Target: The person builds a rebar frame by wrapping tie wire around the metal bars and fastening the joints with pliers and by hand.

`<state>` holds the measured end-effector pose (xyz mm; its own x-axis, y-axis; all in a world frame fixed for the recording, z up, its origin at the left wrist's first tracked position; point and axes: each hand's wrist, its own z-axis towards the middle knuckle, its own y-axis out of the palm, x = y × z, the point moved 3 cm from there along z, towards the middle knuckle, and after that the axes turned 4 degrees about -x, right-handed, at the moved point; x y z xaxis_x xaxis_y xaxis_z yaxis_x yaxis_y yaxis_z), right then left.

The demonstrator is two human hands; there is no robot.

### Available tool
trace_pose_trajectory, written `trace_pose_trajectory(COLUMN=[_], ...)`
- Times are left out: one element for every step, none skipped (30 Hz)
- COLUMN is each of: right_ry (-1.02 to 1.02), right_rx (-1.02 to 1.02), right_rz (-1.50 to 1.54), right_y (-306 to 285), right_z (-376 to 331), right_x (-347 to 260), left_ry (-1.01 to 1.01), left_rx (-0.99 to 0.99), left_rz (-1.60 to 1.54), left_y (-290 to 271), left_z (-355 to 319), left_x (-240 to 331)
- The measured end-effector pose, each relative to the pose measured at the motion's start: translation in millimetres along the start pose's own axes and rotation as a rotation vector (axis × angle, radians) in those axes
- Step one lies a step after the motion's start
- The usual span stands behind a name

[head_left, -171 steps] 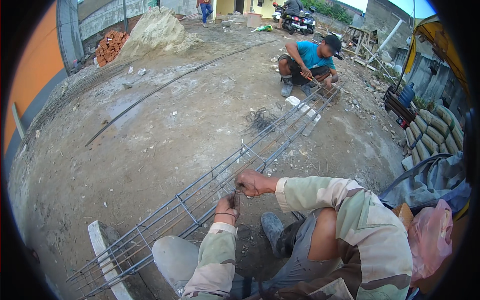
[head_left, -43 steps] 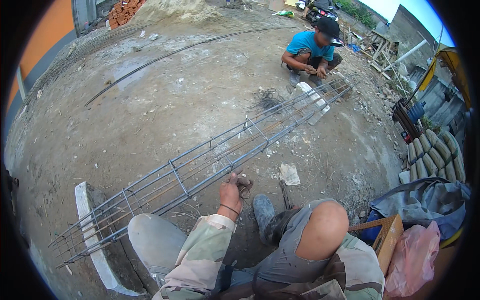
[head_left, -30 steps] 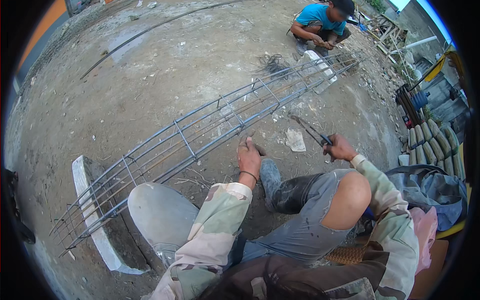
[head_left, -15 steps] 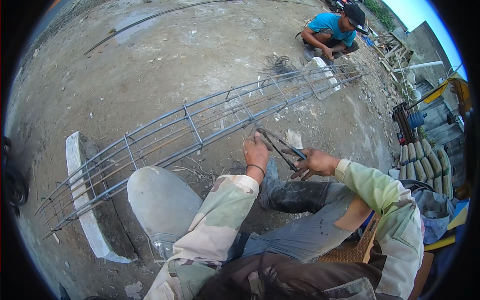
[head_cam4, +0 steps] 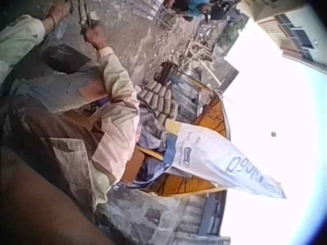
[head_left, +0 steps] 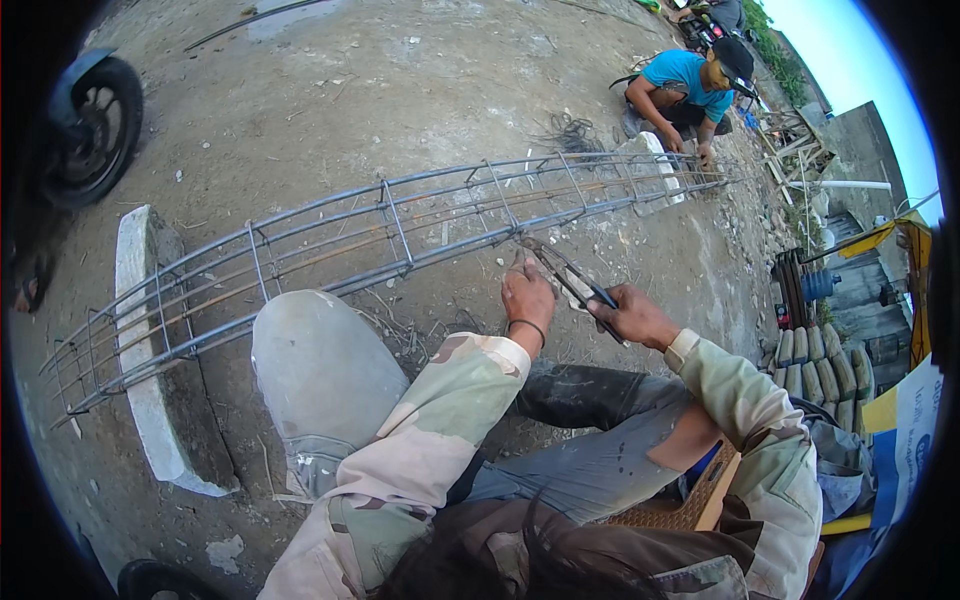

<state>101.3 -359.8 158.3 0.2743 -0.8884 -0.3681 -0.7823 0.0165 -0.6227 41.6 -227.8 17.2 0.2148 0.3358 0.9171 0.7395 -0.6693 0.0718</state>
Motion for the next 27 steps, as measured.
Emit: trace_pose_trajectory(right_ry=[-0.007, 0.022, -0.011, -0.022, -0.004, -0.027, 0.031, 0.066, 0.092, 0.109, 0.134, 0.128, 0.168, 0.261, 0.227, 0.193, 0.177, 0.147, 0.17, -0.012, -0.196, -0.206, -0.282, -0.382, -0.265, -0.308, -0.207], right_rx=[0.033, 0.058, 0.063, 0.012, -0.023, -0.04, -0.027, -0.029, -0.012, -0.039, -0.071, -0.062, -0.194, -0.275, -0.294, -0.318, -0.256, -0.201, -0.194, 0.05, 0.321, 0.295, 0.545, 0.798, 0.689, 0.744, 0.642], right_rz=[-0.028, -0.082, -0.06, -0.022, -0.007, 0.007, -0.085, -0.152, -0.184, -0.192, -0.202, -0.21, -0.071, 0.027, 0.052, 0.073, -0.117, -0.296, -0.311, -0.735, -1.173, -1.159, -1.306, -1.446, -1.401, -1.401, -1.362], right_y=[-3.9, -7.7, -10.1, -11.0, -12.9, -14.0, -15.1, -18.0, -25.0, -33.6, -43.4, -56.8, -65.8, -72.5, -76.9, -78.1, -78.8, -75.6, -66.7, -60.2, -51.5, -39.7, -28.1, -19.1, -18.4, -20.4, -26.4], right_z=[-1.0, -3.1, -5.9, -8.8, -12.2, -16.3, -20.1, -22.6, -23.8, -24.0, -22.2, -17.5, -12.2, -9.0, -6.5, -6.4, -6.9, -7.6, -11.9, -17.5, -23.5, -24.7, -26.4, -28.9, -23.4, -22.9, -16.6], right_x=[-4.1, -8.1, -14.5, -21.2, -28.0, -36.2, -42.1, -49.0, -55.8, -62.1, -67.6, -74.4, -79.0, -80.4, -83.6, -85.7, -85.5, -85.4, -81.4, -84.3, -89.5, -85.1, -85.8, -87.2, -82.1, -83.0, -82.0], left_ry=[-0.004, -0.022, -0.022, -0.045, -0.094, -0.17, -0.151, -0.255, -0.373, -0.364, -0.451, -0.49, -0.48, -0.518, -0.516, -0.475, -0.52, -0.492, -0.5, -0.597, -0.604, -0.528, -0.531, -0.538, -0.561, -0.535, -0.548], left_rx=[0.001, -0.006, -0.003, -0.013, -0.056, -0.102, -0.102, -0.134, -0.196, -0.173, -0.48, -0.808, -0.96, -0.938, -0.841, -0.783, -0.654, -0.66, -0.558, -0.416, -0.378, -0.403, -0.382, -0.359, -0.359, -0.368, -0.394], left_rz=[-0.005, -0.058, -0.118, -0.116, -0.272, -0.416, -0.435, -0.443, -0.441, -0.455, -0.891, -1.344, -1.588, -1.559, -1.612, -1.703, -1.624, -1.642, -1.676, -1.678, -1.72, -1.757, -1.79, -1.82, -1.794, -1.819, -1.794], left_y=[0.3, 1.7, 2.4, 3.2, 5.2, 6.7, 5.3, 5.1, 4.2, 0.6, 5.5, 8.7, 8.9, 12.2, 19.3, 28.6, 37.8, 47.3, 54.9, 61.8, 68.6, 71.2, 72.8, 71.9, 70.0, 66.7, 64.4], left_z=[-1.7, -3.5, -4.7, -4.3, -2.3, -0.5, 2.7, 6.7, 7.6, 9.9, 7.9, 4.5, 1.7, 1.6, 3.9, 6.8, 12.5, 17.4, 20.5, 21.2, 21.7, 22.3, 21.5, 18.9, 16.1, 13.7, 11.2], left_x=[0.5, 0.7, 1.5, 1.9, 2.1, 1.7, 4.3, 5.0, 4.8, 8.6, 14.0, 26.2, 34.8, 36.9, 40.5, 45.5, 44.4, 46.8, 43.9, 37.7, 37.6, 38.9, 39.0, 38.9, 39.6, 42.5, 45.9])
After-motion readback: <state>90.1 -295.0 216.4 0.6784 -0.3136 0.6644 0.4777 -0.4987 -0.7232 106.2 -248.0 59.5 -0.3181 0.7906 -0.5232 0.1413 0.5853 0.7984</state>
